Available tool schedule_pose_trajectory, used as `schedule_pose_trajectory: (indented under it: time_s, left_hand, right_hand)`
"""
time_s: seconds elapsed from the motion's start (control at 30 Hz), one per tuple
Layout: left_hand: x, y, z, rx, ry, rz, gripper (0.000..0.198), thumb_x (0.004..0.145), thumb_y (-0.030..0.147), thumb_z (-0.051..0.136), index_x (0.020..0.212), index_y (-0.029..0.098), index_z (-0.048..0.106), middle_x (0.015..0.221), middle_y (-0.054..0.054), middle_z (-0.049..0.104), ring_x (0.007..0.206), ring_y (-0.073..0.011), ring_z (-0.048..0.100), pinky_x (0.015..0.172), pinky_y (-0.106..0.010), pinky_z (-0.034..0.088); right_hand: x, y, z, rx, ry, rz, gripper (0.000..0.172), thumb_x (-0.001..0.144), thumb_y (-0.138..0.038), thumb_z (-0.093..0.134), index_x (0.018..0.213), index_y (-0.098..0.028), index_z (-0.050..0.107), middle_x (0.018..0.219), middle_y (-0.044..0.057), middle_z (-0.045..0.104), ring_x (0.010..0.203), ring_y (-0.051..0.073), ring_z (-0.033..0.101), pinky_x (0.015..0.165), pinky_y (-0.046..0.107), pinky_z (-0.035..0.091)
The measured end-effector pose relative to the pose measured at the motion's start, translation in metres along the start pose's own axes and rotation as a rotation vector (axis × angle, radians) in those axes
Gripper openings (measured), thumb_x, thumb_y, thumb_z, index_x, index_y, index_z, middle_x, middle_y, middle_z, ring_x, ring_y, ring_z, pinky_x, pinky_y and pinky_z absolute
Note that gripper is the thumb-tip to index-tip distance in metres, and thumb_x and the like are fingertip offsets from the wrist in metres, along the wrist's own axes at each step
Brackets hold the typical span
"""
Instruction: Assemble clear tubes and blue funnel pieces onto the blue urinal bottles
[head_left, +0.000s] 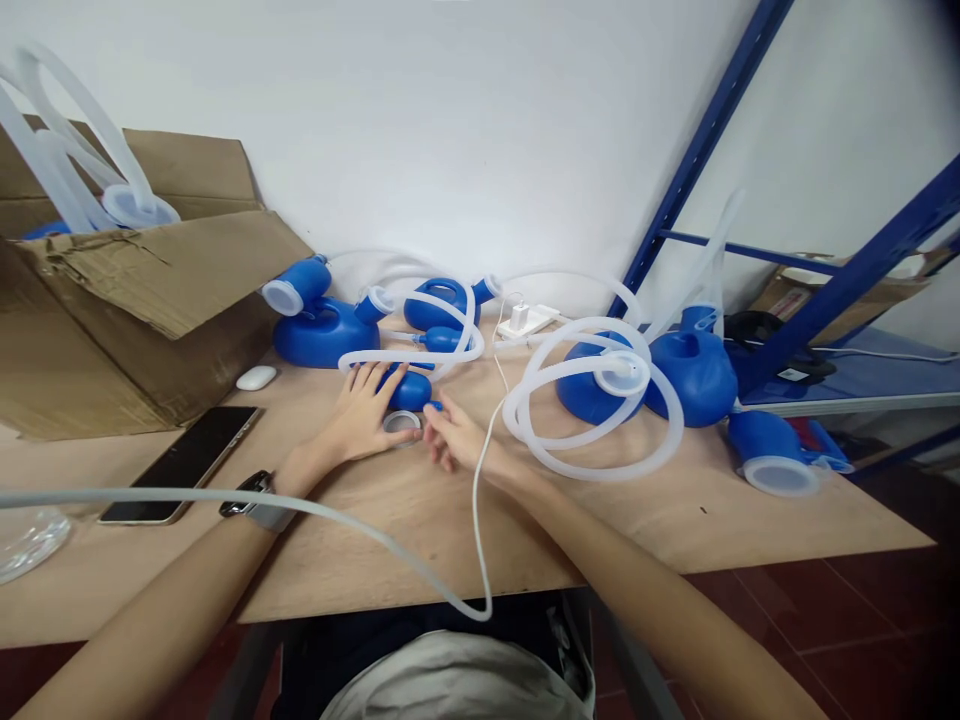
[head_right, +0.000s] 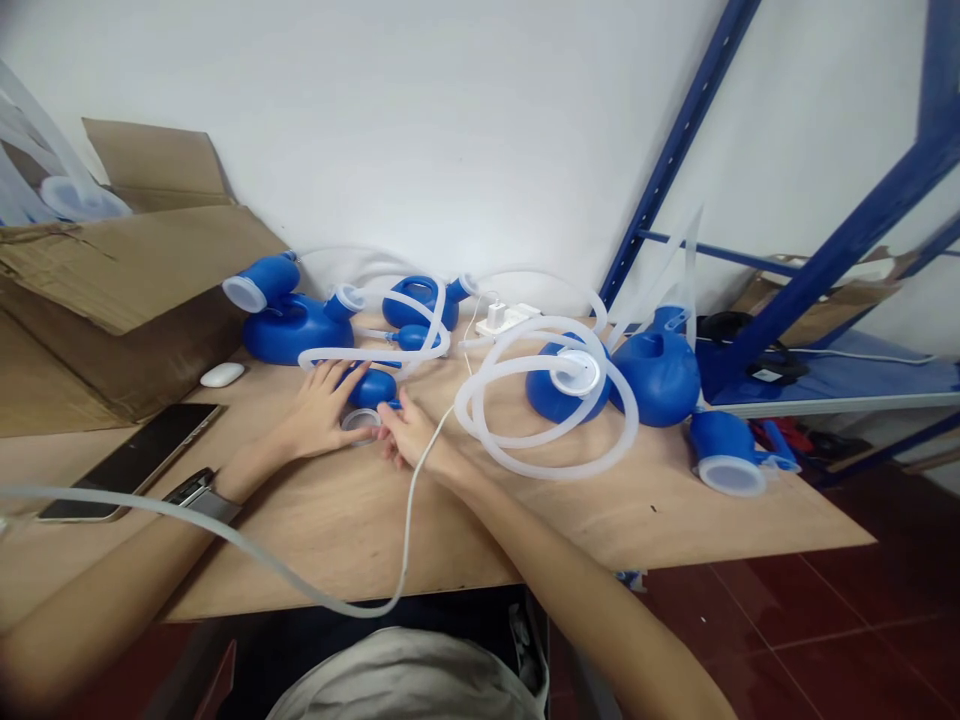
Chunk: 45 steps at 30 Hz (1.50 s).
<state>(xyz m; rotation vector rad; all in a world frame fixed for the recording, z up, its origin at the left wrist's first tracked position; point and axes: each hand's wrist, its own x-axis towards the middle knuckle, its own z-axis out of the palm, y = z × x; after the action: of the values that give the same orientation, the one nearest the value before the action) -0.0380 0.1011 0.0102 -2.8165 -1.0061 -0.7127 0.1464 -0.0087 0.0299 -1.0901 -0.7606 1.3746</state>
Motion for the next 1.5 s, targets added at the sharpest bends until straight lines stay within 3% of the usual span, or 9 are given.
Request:
schedule_pose_trajectory:
  time_s: [0.1,0.23,0.33,0.5,0.67,0.83,1.07,1.33,1.5]
  left_hand:
    - [0.000,-0.004,0.003,-0.031,-0.038,0.021,0.097,0.089,0.073,0.056,0.163,0.015,0.031,0.166,-0.024,0.034,0.154,-0.0439,0.027,0.124,-0.063,0.021]
    - [0.000,-0.006,0.006,-0.014,-0.051,-0.001,0.085,0.093,0.060,0.056,0.162,0.015,0.034,0.167,-0.023,0.034,0.155,-0.0441,0.025,0.124,-0.066,0.020]
    - [0.002,-0.003,0.004,0.046,0.006,0.035,0.071,0.093,0.042,0.056,0.157,0.013,0.044,0.160,-0.023,0.043,0.150,-0.0438,0.034,0.122,-0.066,0.026]
    - [0.003,0.011,-0.010,0.218,0.255,0.175,0.040,0.092,0.022,0.054,0.128,0.013,0.070,0.133,-0.021,0.067,0.123,-0.0392,0.061,0.100,-0.057,0.051]
    - [-0.004,0.031,-0.026,0.284,0.471,0.342,0.018,0.091,0.016,0.059,0.103,0.016,0.073,0.092,-0.011,0.077,0.089,-0.0285,0.073,0.070,-0.039,0.057]
    - [0.004,0.048,-0.032,0.209,0.630,0.520,0.028,0.089,0.010,0.059,0.115,0.018,0.067,0.073,-0.002,0.073,0.065,-0.0190,0.070,0.055,-0.030,0.051]
    - [0.044,0.090,-0.052,0.113,0.738,0.586,0.022,0.094,0.019,0.060,0.114,0.021,0.066,0.093,-0.007,0.078,0.081,-0.0209,0.075,0.067,-0.032,0.056]
    - [0.090,0.097,-0.063,0.437,0.304,0.662,0.070,0.098,0.066,0.056,0.136,0.007,0.058,0.126,-0.022,0.072,0.111,-0.0347,0.068,0.094,-0.049,0.050]
    - [0.097,0.079,-0.059,0.458,0.187,0.672,0.058,0.102,0.054,0.053,0.135,0.006,0.060,0.106,-0.017,0.078,0.094,-0.0298,0.072,0.084,-0.043,0.050]
  right_hand:
    - [-0.053,-0.024,-0.029,-0.758,-0.321,-0.079,0.016,0.089,-0.040,0.075,0.096,-0.025,0.074,0.088,0.003,0.075,0.076,0.019,0.068,0.067,0.026,0.050]
    - [-0.137,-0.059,-0.088,-1.320,-0.573,0.100,0.048,0.095,-0.053,0.063,0.139,-0.035,0.067,0.121,0.009,0.074,0.113,0.029,0.067,0.098,0.040,0.049]
    - [-0.170,-0.076,-0.140,-1.321,-0.255,0.162,0.047,0.095,-0.060,0.060,0.136,-0.041,0.069,0.116,0.010,0.075,0.106,0.027,0.069,0.096,0.039,0.052]
    - [-0.138,-0.096,-0.194,-1.329,0.571,-0.723,0.058,0.091,-0.068,0.062,0.133,-0.030,0.067,0.128,0.014,0.062,0.118,0.036,0.062,0.097,0.052,0.056]
    - [-0.071,-0.108,-0.213,-1.558,0.393,-0.955,0.068,0.095,-0.063,0.062,0.149,-0.023,0.051,0.141,0.017,0.058,0.135,0.041,0.053,0.114,0.063,0.043]
    - [-0.038,-0.102,-0.208,-1.440,0.258,-0.902,0.069,0.095,-0.059,0.064,0.152,-0.024,0.045,0.145,0.016,0.060,0.130,0.037,0.061,0.110,0.056,0.049]
    - [-0.006,-0.097,-0.141,-1.441,0.101,-0.984,0.071,0.089,-0.059,0.073,0.149,-0.027,0.051,0.130,0.015,0.061,0.123,0.038,0.061,0.104,0.056,0.051]
    - [0.025,-0.117,-0.103,-1.481,-0.310,-0.885,0.085,0.077,-0.049,0.086,0.150,-0.023,0.050,0.141,0.015,0.063,0.131,0.038,0.059,0.110,0.055,0.047]
    - [0.030,-0.123,-0.102,-1.669,-0.295,-0.768,0.087,0.070,-0.060,0.088,0.141,-0.021,0.057,0.133,0.014,0.069,0.127,0.040,0.062,0.115,0.057,0.040]
